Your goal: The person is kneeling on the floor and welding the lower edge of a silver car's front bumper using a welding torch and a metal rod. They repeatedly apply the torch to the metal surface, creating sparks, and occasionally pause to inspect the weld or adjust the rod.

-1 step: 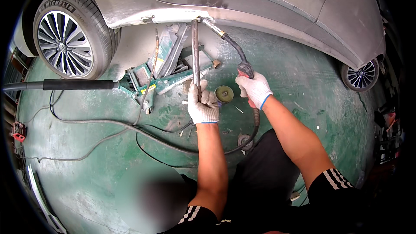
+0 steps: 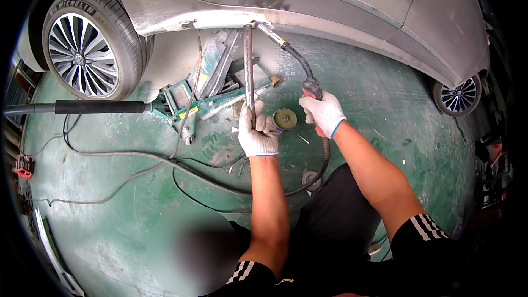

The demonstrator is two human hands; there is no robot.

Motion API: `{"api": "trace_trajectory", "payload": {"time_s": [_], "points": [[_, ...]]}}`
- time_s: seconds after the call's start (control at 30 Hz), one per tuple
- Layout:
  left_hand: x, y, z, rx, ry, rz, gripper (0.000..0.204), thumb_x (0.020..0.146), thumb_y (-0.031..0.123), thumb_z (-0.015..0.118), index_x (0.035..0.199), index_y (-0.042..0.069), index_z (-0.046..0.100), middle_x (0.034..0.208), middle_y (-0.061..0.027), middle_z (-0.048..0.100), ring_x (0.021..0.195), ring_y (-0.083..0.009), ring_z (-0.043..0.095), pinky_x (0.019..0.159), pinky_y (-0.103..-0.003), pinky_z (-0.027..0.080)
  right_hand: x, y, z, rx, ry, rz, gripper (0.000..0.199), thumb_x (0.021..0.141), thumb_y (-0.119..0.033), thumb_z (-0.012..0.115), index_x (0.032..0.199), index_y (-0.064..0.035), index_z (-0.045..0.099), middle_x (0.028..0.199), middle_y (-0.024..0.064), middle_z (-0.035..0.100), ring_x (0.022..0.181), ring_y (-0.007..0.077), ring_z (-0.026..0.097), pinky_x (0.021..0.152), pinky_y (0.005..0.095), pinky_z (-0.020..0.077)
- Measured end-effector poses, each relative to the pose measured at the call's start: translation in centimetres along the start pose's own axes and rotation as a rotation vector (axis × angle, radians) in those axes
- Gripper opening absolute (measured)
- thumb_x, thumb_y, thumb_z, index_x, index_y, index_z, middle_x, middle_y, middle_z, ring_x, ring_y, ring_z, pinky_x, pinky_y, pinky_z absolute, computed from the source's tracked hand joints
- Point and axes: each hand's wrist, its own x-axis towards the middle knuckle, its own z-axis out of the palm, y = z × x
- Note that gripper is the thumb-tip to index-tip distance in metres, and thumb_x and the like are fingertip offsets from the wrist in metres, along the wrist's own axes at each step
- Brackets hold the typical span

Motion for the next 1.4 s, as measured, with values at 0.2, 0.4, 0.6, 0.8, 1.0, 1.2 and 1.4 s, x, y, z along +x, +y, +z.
{"api": "trace_trajectory", "payload": {"time_s": [0.2, 0.4, 0.6, 0.8, 1.0, 1.2, 1.4], "points": [[-0.1, -0.1, 0.1, -0.019, -0.008, -0.011, 0.021, 0.113, 0.023, 0.057, 0.122, 0.006, 0.065, 0.106, -0.0163, 0.08, 0.051, -0.0083, 0.048, 0.047, -0.024, 0.041, -0.1, 0.0, 0.1, -0.032, 0.011, 0.005, 0.027, 0.093, -0.024, 0.078, 0.105, -0.0015, 0.071, 0.08, 0.003, 0.067, 0.061, 0.0124, 0.06, 0.057, 0.0325, 0.0507], [0.1, 0.0, -0.3, -0.003, -0.026, 0.005, 0.024, 0.113, 0.024, 0.055, 0.12, 0.003, 0.064, 0.109, -0.017, 0.08, 0.05, -0.0072, 0.048, 0.046, -0.024, 0.041, 0.5, 0.8, 0.1, -0.072, 0.014, -0.007, 0.03, 0.092, -0.028, 0.078, 0.104, -0.0012, 0.071, 0.08, 0.004, 0.068, 0.063, 0.0138, 0.063, 0.059, 0.0333, 0.052], [0.2, 0.0, -0.2, 0.0, 0.025, -0.028, 0.028, 0.114, 0.025, 0.054, 0.112, 0.0, 0.066, 0.101, -0.0181, 0.081, 0.048, -0.0085, 0.046, 0.046, -0.026, 0.041, 0.4, 0.3, -0.2, -0.153, 0.018, 0.007, 0.035, 0.09, -0.031, 0.078, 0.104, -0.0001, 0.072, 0.081, 0.0057, 0.069, 0.066, 0.0152, 0.065, 0.065, 0.0341, 0.0552], [0.1, 0.2, 0.0, -0.01, -0.068, 0.003, 0.025, 0.114, 0.023, 0.053, 0.118, 0.001, 0.065, 0.109, -0.0183, 0.08, 0.049, -0.0073, 0.043, 0.046, -0.024, 0.039, 0.3, 0.5, -0.1, -0.073, -0.004, -0.02, 0.034, 0.091, -0.028, 0.078, 0.108, 0.0006, 0.071, 0.084, 0.004, 0.069, 0.063, 0.0128, 0.063, 0.06, 0.0323, 0.0546], [0.4, 0.3, -0.4, -0.003, -0.024, -0.003, 0.025, 0.114, 0.023, 0.053, 0.12, 0.002, 0.065, 0.11, -0.0173, 0.08, 0.049, -0.0073, 0.046, 0.046, -0.024, 0.042, 0.5, 1.0, -1.0, 0.01, -0.042, 0.004, 0.028, 0.093, -0.022, 0.077, 0.108, -0.0002, 0.07, 0.082, 0.0025, 0.067, 0.062, 0.0123, 0.06, 0.059, 0.0324, 0.0541], [0.3, 0.2, -0.2, -0.007, -0.026, -0.006, 0.025, 0.114, 0.023, 0.053, 0.119, 0.002, 0.064, 0.111, -0.0177, 0.08, 0.05, -0.0067, 0.048, 0.046, -0.024, 0.043, 0.4, 0.8, -1.0, -0.016, -0.038, 0.017, 0.028, 0.092, -0.023, 0.078, 0.108, -0.0014, 0.071, 0.083, 0.002, 0.067, 0.063, 0.0122, 0.061, 0.06, 0.0321, 0.0543], [0.2, 0.3, -0.1, -0.007, -0.017, -0.014, 0.024, 0.113, 0.023, 0.055, 0.119, 0.003, 0.065, 0.11, -0.0173, 0.08, 0.05, -0.007, 0.049, 0.046, -0.024, 0.042, 0.5, 0.8, -0.8, -0.017, -0.032, 0.014, 0.028, 0.092, -0.025, 0.078, 0.106, -0.0014, 0.071, 0.083, 0.0028, 0.068, 0.064, 0.0123, 0.062, 0.061, 0.0324, 0.0552]]}}
